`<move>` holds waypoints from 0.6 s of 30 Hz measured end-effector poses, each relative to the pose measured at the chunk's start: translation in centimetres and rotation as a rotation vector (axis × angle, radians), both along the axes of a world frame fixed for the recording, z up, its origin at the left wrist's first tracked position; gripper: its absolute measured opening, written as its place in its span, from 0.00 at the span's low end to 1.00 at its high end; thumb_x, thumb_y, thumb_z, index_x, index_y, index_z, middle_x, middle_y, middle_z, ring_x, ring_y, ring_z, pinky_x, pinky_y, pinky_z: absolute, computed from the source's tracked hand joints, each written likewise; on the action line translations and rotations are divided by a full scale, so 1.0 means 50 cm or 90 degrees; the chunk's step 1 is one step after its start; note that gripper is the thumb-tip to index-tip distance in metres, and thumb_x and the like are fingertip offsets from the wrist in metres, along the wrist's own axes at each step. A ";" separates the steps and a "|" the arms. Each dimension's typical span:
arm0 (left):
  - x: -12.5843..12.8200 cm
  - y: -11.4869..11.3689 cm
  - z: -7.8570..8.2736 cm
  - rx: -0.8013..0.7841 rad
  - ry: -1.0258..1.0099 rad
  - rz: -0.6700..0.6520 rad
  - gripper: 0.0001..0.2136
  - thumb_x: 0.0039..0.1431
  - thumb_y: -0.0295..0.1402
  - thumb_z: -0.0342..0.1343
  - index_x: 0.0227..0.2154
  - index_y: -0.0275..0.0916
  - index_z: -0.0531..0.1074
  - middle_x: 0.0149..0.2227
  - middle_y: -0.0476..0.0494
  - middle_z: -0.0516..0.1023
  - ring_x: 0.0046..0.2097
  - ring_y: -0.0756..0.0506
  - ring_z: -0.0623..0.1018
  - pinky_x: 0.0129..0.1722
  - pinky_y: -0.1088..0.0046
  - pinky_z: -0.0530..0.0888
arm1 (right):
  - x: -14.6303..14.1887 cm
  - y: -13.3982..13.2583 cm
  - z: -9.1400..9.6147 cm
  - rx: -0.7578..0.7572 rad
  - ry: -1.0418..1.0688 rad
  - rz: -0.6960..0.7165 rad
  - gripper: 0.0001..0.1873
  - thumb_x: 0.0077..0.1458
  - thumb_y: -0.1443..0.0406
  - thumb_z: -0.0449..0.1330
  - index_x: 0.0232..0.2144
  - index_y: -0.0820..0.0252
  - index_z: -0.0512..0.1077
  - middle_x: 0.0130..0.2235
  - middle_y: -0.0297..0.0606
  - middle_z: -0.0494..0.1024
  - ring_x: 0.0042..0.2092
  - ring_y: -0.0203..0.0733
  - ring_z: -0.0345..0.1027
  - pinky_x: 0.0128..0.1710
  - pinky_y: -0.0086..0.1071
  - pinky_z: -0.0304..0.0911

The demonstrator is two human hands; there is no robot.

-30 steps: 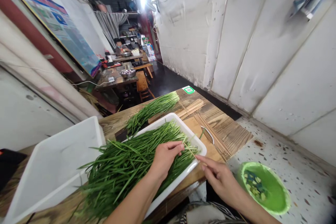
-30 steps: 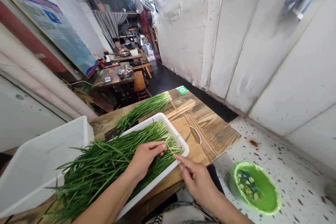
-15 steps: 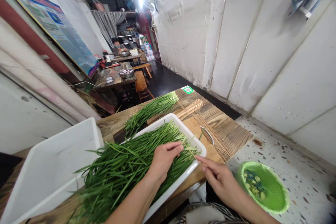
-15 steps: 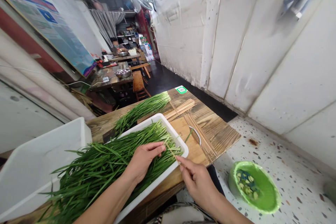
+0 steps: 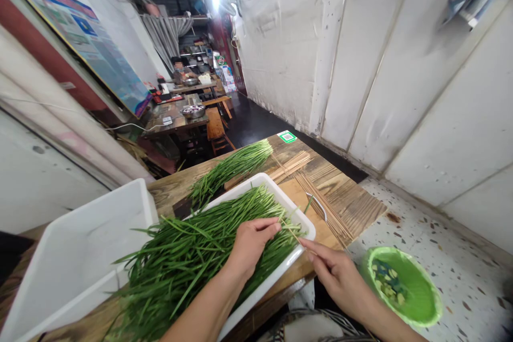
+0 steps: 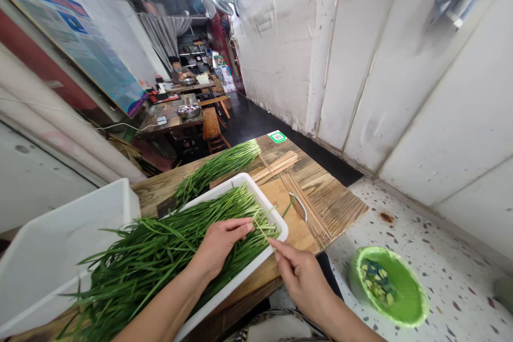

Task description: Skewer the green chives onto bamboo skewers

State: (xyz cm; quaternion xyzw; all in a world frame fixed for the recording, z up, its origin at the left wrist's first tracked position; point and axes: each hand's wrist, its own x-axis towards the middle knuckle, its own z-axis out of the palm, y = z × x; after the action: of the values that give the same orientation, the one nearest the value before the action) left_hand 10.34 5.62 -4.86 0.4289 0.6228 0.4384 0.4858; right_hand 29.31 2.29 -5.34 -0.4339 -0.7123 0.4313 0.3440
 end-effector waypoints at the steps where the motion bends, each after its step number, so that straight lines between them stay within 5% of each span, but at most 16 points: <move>1: 0.000 0.000 -0.001 0.004 0.007 -0.002 0.14 0.40 0.36 0.62 0.33 0.35 0.78 0.26 0.45 0.79 0.27 0.49 0.73 0.32 0.74 0.69 | 0.000 0.000 0.000 0.001 0.002 0.000 0.18 0.57 0.65 0.49 0.47 0.62 0.70 0.46 0.43 0.75 0.45 0.43 0.70 0.46 0.33 0.63; 7: 0.002 -0.002 -0.004 0.053 0.045 0.007 0.11 0.42 0.34 0.60 0.31 0.38 0.78 0.35 0.43 0.80 0.38 0.44 0.77 0.44 0.69 0.70 | 0.001 -0.002 0.003 -0.005 -0.003 -0.007 0.18 0.58 0.65 0.49 0.47 0.62 0.70 0.44 0.42 0.77 0.43 0.43 0.71 0.45 0.34 0.64; 14: 0.006 -0.007 -0.010 0.106 0.113 -0.001 0.08 0.43 0.33 0.59 0.29 0.39 0.78 0.34 0.43 0.80 0.38 0.43 0.78 0.45 0.66 0.71 | 0.000 -0.003 -0.002 -0.012 -0.004 -0.007 0.17 0.58 0.64 0.48 0.46 0.62 0.70 0.42 0.42 0.78 0.42 0.43 0.71 0.44 0.32 0.64; 18: 0.023 -0.021 0.007 0.081 0.123 -0.117 0.08 0.45 0.32 0.58 0.29 0.38 0.78 0.32 0.43 0.80 0.35 0.44 0.78 0.39 0.70 0.72 | -0.011 0.014 -0.004 0.007 -0.002 -0.018 0.14 0.58 0.64 0.48 0.40 0.62 0.71 0.35 0.39 0.78 0.36 0.41 0.70 0.36 0.28 0.64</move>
State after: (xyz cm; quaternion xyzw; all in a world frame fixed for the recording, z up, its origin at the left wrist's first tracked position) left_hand 11.47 4.58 -4.52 0.5540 0.5958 0.3875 0.4335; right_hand 28.77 3.00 -5.54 -0.4425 -0.7090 0.4218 0.3515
